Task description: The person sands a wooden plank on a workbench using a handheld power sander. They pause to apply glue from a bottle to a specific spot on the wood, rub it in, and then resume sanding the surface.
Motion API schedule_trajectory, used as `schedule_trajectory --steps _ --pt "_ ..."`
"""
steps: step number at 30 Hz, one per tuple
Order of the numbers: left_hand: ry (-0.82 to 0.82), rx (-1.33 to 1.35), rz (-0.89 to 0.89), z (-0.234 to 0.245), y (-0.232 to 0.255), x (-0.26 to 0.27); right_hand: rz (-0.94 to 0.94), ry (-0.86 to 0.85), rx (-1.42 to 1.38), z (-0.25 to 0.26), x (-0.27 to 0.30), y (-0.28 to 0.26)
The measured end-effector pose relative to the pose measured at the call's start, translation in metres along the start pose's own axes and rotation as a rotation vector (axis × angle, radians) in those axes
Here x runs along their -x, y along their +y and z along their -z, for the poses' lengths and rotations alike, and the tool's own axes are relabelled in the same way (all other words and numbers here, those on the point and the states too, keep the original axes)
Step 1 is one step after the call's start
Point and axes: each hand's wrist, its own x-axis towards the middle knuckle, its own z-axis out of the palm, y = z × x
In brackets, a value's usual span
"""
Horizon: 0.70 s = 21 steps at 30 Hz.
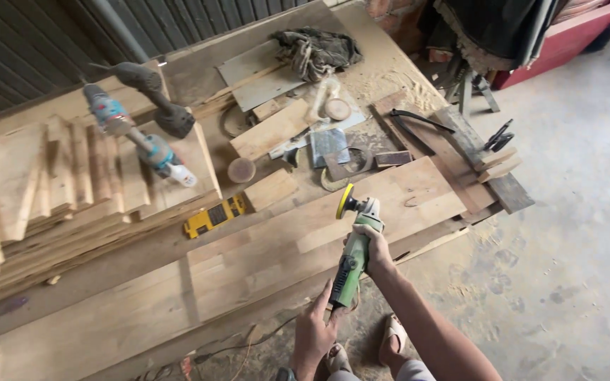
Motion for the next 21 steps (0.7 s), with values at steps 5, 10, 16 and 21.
schedule_trajectory --steps 5,10,16,21 --pt "0.06 -0.059 -0.101 0.036 -0.036 0.043 -0.071 -0.124 -0.006 -0.014 0.01 0.063" --pt "-0.146 0.462 0.403 0.093 -0.004 0.038 -0.083 -0.202 -0.057 -0.024 0.019 0.11" --pt "-0.229 1.045 0.975 0.111 -0.013 0.007 -0.212 -0.363 -0.145 -0.044 0.026 0.155" --pt "-0.126 0.415 0.941 0.128 -0.034 -0.014 -0.271 -0.544 0.234 -0.041 0.029 0.161"
